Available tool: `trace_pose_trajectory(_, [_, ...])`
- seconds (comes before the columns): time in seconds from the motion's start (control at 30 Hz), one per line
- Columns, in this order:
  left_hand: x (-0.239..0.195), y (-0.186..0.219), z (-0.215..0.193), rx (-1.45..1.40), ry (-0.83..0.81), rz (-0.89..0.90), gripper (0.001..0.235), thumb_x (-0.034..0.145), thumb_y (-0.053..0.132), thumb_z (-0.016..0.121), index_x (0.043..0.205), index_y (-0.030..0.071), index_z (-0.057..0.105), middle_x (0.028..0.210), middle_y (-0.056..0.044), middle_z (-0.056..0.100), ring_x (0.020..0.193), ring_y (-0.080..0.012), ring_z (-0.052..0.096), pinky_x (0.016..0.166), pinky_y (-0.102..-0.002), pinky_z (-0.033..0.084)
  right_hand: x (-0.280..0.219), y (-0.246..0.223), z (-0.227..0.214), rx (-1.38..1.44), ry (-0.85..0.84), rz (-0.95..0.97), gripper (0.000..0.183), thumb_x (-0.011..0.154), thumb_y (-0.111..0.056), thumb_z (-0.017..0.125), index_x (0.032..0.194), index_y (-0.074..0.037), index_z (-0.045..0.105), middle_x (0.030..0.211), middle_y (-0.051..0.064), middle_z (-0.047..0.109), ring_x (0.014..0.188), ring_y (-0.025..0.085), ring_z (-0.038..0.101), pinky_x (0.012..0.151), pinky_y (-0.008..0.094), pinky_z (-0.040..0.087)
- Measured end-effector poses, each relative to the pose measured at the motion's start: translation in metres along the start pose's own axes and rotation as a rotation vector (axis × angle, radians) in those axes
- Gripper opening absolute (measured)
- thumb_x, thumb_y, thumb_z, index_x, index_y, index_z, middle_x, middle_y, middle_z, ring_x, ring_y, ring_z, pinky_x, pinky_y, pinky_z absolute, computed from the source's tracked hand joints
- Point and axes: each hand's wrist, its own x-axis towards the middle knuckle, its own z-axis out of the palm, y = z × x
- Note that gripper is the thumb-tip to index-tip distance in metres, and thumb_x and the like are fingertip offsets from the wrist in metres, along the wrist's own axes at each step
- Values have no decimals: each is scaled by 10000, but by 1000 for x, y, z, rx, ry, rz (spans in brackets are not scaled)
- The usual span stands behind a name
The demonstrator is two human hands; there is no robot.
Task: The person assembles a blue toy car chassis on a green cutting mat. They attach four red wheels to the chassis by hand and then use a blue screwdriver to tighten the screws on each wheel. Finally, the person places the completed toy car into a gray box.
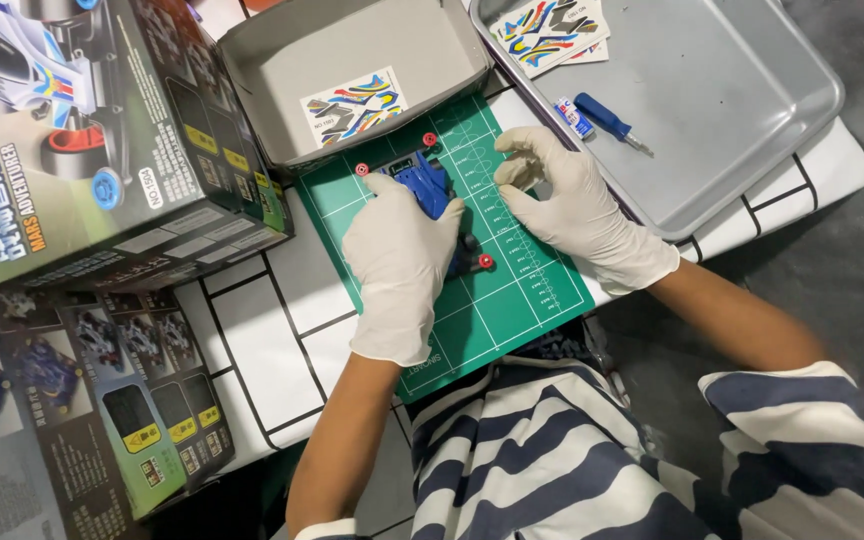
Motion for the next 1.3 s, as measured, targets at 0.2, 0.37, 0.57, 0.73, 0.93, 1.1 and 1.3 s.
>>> trace_pose_trajectory(0.2, [-2,2,-10,64,-28,80,1026,762,736,757,1288,-115,529,916,-191,722,890,-389,758,764,-566,589,-4,5,0,-15,32,-15,415,885,158,677,1271,7,650,972,175,747,897,267,743,814,388,600])
trace_pose_trajectory(0.37, [-24,4,-27,187,-157,284,851,750,646,777,1223,-26,555,898,-153,731,894,-377,760,751,-553,582,-9,4,2,50,81,8,431,896,155,677,1292,-8,639,986,156,748,916,228,731,848,370,595])
trace_pose_trajectory(0.57, [-29,-15,-39,257,-257,558,757,691,547,839,1210,62,579,851,-139,702,864,-387,746,743,-531,576,-22,5,1,39,65,-8,400,896,121,719,1269,-13,667,965,153,766,890,208,744,827,360,602])
trace_pose_trajectory(0.73, [-27,-32,-47,270,-202,668,944,653,581,872,1387,90,537,865,-150,681,864,-388,735,759,-503,564,-38,11,8,29,-4,-56,357,885,89,745,1228,6,699,956,156,783,856,216,761,788,355,614])
trace_pose_trajectory(0.93, [-25,-51,-37,15,-287,543,816,646,557,895,1188,25,596,915,-141,685,949,-391,725,830,-504,543,-60,14,18,-159,29,-164,327,873,54,795,1188,24,714,952,116,803,820,221,780,787,329,624])
trace_pose_trajectory(1.1, [-23,-57,-37,-141,-282,554,707,638,526,883,1092,57,611,866,-124,673,889,-392,733,793,-492,550,-57,7,24,-220,90,-350,265,844,126,816,1087,66,731,892,129,789,800,267,778,802,348,621])
trace_pose_trajectory(1.3, [-23,-60,-31,-152,-257,566,569,693,485,828,1033,91,599,813,-90,657,844,-371,738,762,-466,549,-58,15,22,-137,86,-250,305,851,155,802,1131,83,704,895,136,788,833,236,779,816,341,611])
